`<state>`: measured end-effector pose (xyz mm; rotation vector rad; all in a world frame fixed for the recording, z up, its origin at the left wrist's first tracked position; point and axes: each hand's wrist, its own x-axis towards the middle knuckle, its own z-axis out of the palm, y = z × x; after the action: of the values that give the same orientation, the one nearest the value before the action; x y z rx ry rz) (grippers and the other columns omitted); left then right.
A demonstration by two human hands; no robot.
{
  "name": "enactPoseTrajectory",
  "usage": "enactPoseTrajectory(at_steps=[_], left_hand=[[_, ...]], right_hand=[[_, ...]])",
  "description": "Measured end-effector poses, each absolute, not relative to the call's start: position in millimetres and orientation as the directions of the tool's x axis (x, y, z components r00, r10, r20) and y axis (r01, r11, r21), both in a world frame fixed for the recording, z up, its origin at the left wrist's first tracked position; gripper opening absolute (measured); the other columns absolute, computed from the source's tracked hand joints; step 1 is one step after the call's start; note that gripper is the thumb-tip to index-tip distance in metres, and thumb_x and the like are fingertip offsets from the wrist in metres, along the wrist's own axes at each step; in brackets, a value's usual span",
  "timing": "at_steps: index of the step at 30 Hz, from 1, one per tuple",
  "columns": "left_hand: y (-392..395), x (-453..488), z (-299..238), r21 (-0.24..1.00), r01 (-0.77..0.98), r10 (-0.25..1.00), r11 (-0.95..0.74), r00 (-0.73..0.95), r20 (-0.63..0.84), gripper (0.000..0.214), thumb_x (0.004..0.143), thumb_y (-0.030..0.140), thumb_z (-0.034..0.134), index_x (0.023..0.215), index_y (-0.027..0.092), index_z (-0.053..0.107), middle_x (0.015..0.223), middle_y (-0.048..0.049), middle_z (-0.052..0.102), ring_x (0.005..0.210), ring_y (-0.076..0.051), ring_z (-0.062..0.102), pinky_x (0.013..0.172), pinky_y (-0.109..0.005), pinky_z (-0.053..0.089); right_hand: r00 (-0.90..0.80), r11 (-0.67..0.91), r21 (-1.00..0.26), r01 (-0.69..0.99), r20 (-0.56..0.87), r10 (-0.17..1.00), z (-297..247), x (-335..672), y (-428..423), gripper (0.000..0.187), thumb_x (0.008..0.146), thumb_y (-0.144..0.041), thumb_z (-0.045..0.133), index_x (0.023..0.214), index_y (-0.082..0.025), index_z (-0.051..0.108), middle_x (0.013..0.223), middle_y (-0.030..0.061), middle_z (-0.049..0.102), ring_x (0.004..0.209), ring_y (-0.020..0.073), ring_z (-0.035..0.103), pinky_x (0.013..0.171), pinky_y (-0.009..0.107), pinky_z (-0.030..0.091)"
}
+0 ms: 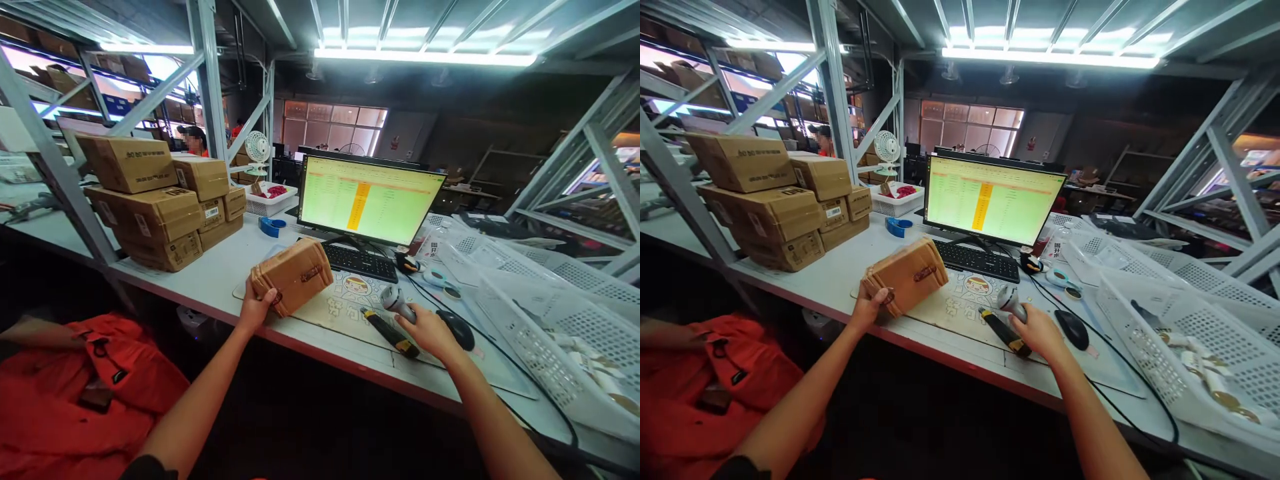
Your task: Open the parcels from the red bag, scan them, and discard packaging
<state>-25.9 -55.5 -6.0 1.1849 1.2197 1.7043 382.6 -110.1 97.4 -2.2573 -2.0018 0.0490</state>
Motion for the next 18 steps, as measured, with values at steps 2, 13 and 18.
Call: enactPoseTrajectory(at_steps=[2,13,18], left_hand=[[-45.3,-43.0,-13.7,0.898,0.226,0.874,-0.378,-0.232,0.426,0.105,0.066,0.054,0.084,0.154,0.021,0.036,0.153,-0.0175,0.054,0.14,-0.036,0.055,0.118,-0.055,0.046],[-32.0,-55.9,-33.5,0.752,0.514,0.828,-0.413,-0.131,0.545,0.114,0.069,0.048,0.086,0.163,0.02,0.028,0.16,-0.0202,0.045,0.146,-0.041,0.049,0.121,-0.057,0.044],[-33.3,-56.9,-32.6,0.765,0.498,0.845,-0.409,-0.109,0.523,0.116,0.07,0.049,0.084,0.164,0.019,0.023,0.161,-0.0217,0.044,0.146,-0.041,0.049,0.12,-0.058,0.044]], right_hand=[[0.274,-0.272,-0.045,0.961,0.054,0.96,80.6,389.3,-90.0,0.038,0.103,-0.036,0.051,0.127,-0.009,0.066,0.117,0.0197,0.072,0.11,0.0347,0.069,0.087,0.039,0.052],[0.245,-0.237,-0.068,0.969,0.161,0.956,91.0,361.3,10.0,0.035,0.103,-0.022,0.045,0.128,-0.013,0.068,0.131,0.0184,0.065,0.125,0.0301,0.058,0.104,0.034,0.044],[0.17,-0.166,-0.09,0.982,0.036,0.985,83.4,347.1,70.9,0.03,0.098,-0.013,0.05,0.123,-0.014,0.067,0.123,0.0172,0.069,0.112,0.0287,0.065,0.092,0.032,0.048]])
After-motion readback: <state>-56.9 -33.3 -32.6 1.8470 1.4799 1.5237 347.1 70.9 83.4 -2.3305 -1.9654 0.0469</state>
